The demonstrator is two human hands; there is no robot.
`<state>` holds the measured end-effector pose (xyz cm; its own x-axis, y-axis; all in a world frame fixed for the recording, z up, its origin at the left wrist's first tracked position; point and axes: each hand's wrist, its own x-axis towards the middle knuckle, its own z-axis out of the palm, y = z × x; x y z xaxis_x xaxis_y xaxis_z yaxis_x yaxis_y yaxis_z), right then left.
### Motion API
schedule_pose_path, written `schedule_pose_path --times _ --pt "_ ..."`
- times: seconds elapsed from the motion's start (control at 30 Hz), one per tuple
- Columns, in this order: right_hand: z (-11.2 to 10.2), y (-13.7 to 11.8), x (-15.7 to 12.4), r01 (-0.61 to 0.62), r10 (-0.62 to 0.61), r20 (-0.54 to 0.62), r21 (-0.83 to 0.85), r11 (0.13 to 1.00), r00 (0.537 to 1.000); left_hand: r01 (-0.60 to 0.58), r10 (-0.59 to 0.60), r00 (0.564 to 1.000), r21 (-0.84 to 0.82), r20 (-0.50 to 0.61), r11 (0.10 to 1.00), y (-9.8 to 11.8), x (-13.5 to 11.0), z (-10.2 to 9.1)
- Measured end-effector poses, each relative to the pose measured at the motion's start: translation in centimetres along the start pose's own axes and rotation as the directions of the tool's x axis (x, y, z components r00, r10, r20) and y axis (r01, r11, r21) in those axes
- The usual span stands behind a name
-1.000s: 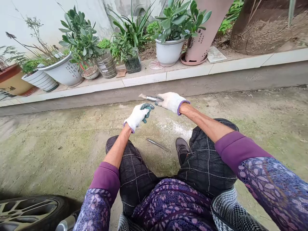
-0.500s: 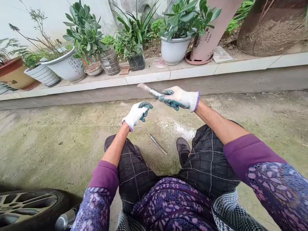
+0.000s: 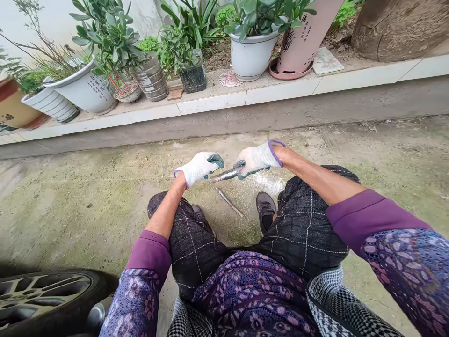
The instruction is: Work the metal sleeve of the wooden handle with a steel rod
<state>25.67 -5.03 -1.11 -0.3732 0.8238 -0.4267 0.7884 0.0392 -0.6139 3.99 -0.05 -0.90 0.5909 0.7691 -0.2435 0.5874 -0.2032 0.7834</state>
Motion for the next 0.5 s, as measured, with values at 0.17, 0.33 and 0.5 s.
schedule_pose_path --times 0.17,0.33,0.5 --pt "-0.2 -0.3 2.4 -0.137 0.106 -0.186 -0.163 0.977 0.977 0.023 -0.022 0.996 0.008 -0.087 1.0 -0.6 1.0 0.6" --pt "-2.5 -0.1 2.7 -0.206 0.069 -0.452 -0.261 0.943 0.889 -0.022 -0.011 0.986 -0.191 -0.168 0.981 0.1 0.9 0.4" --pt "-3.6 -0.7 2.9 -0.119 0.013 -0.558 -0.155 0.981 0.83 -0.053 -0.004 0.987 -0.345 -0.163 0.937 0.9 0.2 -0.5"
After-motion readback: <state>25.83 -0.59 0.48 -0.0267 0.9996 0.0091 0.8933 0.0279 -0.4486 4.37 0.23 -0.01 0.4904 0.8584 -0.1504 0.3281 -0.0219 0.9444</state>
